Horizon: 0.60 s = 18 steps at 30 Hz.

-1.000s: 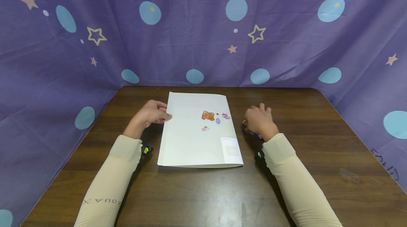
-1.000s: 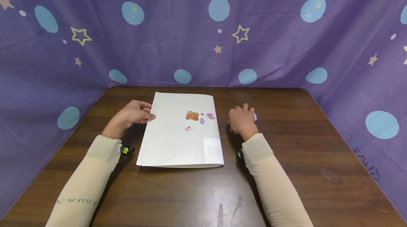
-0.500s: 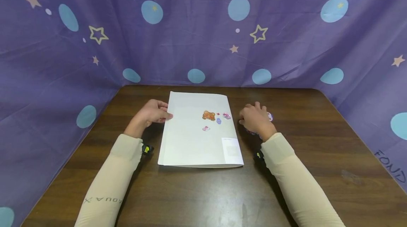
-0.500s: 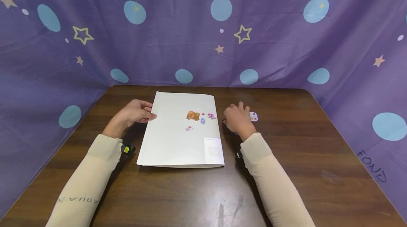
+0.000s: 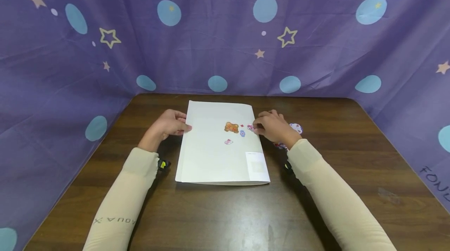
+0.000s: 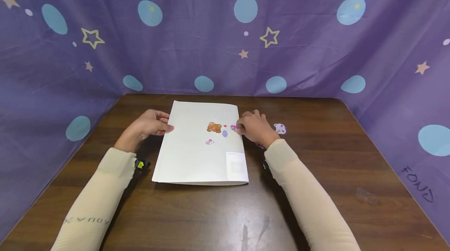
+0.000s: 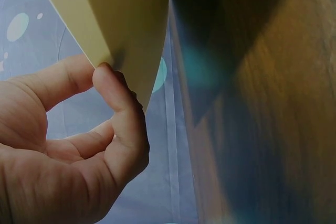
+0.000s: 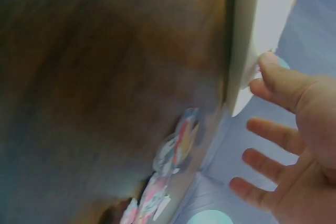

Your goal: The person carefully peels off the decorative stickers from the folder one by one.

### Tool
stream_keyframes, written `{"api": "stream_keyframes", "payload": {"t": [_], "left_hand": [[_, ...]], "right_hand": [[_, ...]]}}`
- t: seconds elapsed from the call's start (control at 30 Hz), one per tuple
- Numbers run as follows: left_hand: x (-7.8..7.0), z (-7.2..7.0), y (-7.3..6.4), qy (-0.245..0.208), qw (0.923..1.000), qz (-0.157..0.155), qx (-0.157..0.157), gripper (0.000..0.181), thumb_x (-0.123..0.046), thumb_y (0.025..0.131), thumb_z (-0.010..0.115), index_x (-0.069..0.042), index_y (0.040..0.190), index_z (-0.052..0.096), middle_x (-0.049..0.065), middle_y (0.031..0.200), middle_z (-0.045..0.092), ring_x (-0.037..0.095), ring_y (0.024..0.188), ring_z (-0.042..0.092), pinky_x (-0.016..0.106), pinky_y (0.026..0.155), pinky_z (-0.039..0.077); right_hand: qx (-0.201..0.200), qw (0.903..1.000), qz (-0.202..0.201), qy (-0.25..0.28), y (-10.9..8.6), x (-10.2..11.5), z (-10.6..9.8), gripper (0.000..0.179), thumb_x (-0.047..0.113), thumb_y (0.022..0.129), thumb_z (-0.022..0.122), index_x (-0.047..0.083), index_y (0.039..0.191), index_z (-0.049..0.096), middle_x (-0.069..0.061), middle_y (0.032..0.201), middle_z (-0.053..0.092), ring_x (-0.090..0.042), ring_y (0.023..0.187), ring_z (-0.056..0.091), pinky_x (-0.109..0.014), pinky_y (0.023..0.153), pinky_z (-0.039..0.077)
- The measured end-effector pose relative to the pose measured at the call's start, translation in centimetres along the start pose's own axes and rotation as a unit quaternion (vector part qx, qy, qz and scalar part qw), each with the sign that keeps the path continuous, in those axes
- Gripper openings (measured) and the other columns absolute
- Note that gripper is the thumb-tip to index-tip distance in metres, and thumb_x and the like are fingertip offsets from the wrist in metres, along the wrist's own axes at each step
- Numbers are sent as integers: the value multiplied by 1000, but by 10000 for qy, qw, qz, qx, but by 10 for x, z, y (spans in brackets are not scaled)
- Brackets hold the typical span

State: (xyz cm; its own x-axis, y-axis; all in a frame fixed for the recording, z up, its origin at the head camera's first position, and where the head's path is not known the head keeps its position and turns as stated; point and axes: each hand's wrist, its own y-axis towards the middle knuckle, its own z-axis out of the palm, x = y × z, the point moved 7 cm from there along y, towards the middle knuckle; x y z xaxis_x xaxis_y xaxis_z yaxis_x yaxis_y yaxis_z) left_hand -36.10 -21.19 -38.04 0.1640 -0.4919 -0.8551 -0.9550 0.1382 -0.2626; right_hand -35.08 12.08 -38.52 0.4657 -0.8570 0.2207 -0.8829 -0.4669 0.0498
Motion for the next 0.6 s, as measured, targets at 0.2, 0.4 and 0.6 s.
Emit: {"api": "stream_keyframes", "payload": {"t": [0.2, 0.4, 0.6], "left_hand": [[-3, 1, -1, -12, 10000, -5, 11, 65, -1, 89, 76, 13, 144, 44, 22, 125, 53, 16, 82, 61, 23, 69, 57], [-3, 1, -3, 7, 10000, -31, 6, 66, -2, 89, 76, 12, 144, 43, 23, 129, 52, 16, 84, 61, 24, 71, 57], [-3, 1, -2, -42, 10000, -52, 21, 66, -1, 89, 76, 12, 144, 43, 23, 129, 51, 16, 84, 61, 24, 71, 57]], "right_hand": [[-102, 9992, -278, -262, 5, 2, 3, 36, 32, 99, 69, 19, 133, 70, -16, 150, 51, -42, 134, 41, -60, 104, 37], [-239, 9961, -718, -456, 8, 11, 0, 29, 25, 98, 72, 18, 127, 74, -15, 148, 54, -40, 133, 42, -58, 102, 37], [-89, 9957, -691, -617, 12, 15, -1, 27, 24, 98, 72, 18, 124, 75, -14, 147, 54, -38, 131, 42, -57, 102, 38]]}}
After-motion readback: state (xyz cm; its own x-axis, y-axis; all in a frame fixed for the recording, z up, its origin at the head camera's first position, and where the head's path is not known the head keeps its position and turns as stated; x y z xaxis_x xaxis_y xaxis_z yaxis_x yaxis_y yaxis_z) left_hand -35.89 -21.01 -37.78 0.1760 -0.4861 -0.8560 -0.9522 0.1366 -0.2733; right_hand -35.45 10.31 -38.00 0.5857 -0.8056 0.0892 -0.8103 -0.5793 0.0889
